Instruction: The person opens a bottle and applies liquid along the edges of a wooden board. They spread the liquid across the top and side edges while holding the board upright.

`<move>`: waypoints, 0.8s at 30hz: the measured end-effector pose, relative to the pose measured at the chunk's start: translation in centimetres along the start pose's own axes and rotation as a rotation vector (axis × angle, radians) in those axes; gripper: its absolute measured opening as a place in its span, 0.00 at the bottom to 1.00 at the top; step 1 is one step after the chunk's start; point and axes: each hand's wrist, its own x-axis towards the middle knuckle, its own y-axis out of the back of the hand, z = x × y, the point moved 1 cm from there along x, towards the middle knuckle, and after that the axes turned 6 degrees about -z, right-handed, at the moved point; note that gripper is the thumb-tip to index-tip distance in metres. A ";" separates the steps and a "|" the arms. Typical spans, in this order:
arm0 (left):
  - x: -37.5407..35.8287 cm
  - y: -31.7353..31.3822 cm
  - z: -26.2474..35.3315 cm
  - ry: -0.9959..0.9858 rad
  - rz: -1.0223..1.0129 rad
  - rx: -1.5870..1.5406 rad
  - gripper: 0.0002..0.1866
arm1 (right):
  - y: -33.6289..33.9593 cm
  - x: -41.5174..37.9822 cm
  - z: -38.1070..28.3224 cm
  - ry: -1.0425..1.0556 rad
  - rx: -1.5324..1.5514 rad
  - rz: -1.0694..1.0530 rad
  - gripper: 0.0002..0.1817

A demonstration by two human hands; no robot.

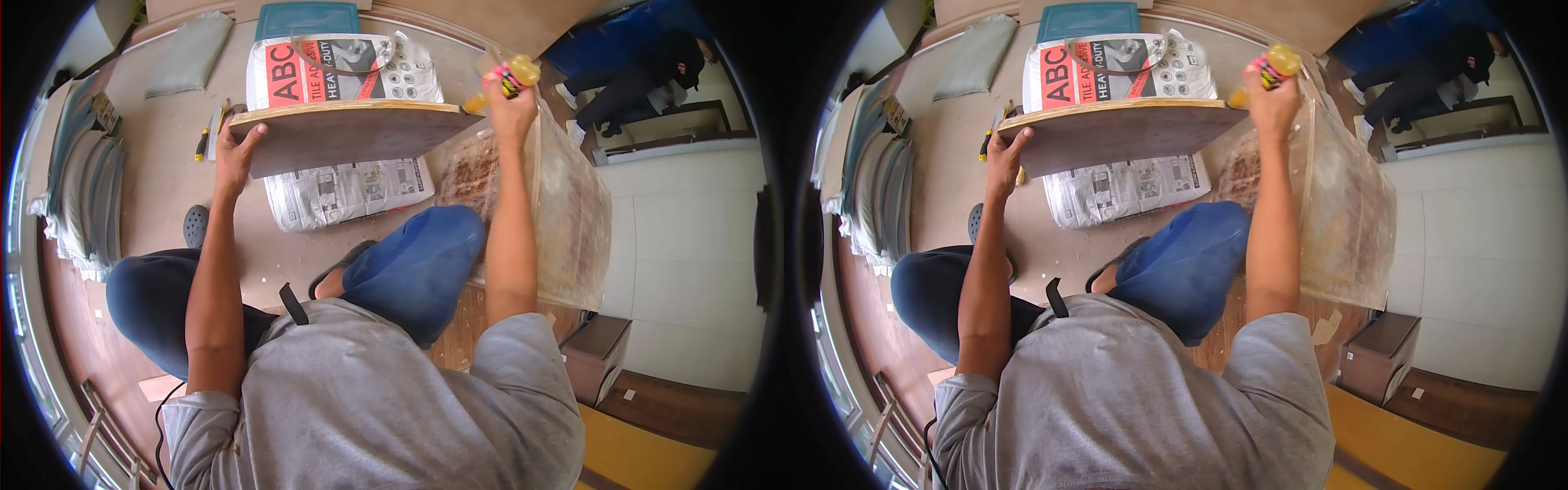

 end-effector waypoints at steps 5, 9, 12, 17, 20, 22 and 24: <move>-0.1 0.2 0.2 0.037 -0.017 0.021 0.25 | 0.7 0.1 0.3 0.055 -0.018 0.022 0.21; -0.1 0.0 0.4 0.032 -0.017 0.008 0.25 | 1.9 1.3 1.8 -0.006 -0.066 0.056 0.21; 0.0 0.1 0.0 0.026 -0.003 -0.011 0.25 | 0.6 0.6 1.2 0.006 -0.005 -0.003 0.22; -0.2 0.0 0.5 0.009 -0.011 -0.012 0.25 | 2.1 0.5 0.6 0.049 -0.159 0.060 0.21; -0.1 -0.1 0.2 0.015 -0.008 -0.042 0.25 | 2.3 1.1 1.3 0.122 -0.171 0.091 0.20; 0.0 0.0 0.1 0.016 -0.020 -0.041 0.25 | 1.8 0.8 2.1 0.053 -0.136 0.061 0.20; -0.4 0.1 0.1 0.022 -0.033 -0.037 0.25 | 2.2 1.4 2.2 -0.028 -0.101 0.053 0.20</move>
